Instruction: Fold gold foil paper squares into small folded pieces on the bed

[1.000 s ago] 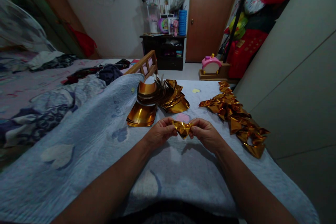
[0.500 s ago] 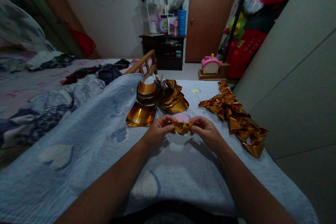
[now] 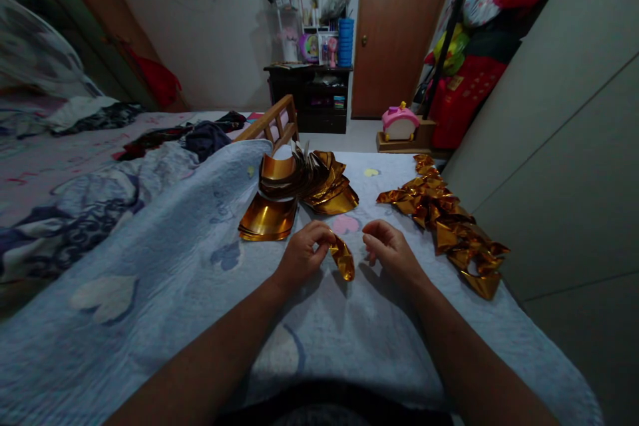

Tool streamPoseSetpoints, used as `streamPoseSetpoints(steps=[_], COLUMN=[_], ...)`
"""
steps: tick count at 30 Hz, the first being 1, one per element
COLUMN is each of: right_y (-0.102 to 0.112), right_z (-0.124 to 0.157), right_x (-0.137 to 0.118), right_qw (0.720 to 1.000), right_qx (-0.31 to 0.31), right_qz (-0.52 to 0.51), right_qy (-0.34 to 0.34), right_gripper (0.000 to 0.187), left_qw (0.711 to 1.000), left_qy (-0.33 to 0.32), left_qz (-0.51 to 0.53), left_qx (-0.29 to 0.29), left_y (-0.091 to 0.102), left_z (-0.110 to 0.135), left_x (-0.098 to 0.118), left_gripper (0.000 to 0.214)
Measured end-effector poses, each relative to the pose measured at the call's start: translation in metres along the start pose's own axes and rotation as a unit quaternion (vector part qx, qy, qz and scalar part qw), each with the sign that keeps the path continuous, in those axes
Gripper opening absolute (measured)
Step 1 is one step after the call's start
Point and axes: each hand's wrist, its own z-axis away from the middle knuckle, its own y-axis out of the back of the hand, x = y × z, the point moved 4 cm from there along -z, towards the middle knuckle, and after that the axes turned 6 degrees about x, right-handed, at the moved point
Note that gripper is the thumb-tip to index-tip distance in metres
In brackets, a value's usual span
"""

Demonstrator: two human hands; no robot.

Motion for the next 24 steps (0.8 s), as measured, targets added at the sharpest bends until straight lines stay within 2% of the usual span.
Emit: streamPoseSetpoints(steps=[10,16,24], right_y=[-0.015,-0.018,-0.018], right_z=[0.007,0.007,0.005], right_x=[-0.003,-0.005,-0.001], right_qw=[0.996,0.994,0.995], right_qx=[-0.081,-0.095,-0.09], right_qz=[0.037,0.049,0.024], right_qy=[-0.012,0.0,-0.027], right_gripper=[0.031,0.027,0.026], left_qw=[0.992,0.99,0.99], left_qy=[-0.017,-0.01,-0.007], left_qz=[-0.111,-0.131,-0.13], left_qx=[0.051,0.052,0.053], left_y=[0.001,0.001,0.0], left_z=[0.0,-0.001,-0.001], left_x=[-0.003,-0.003,-0.004], left_gripper=[0.017,0.017,0.019])
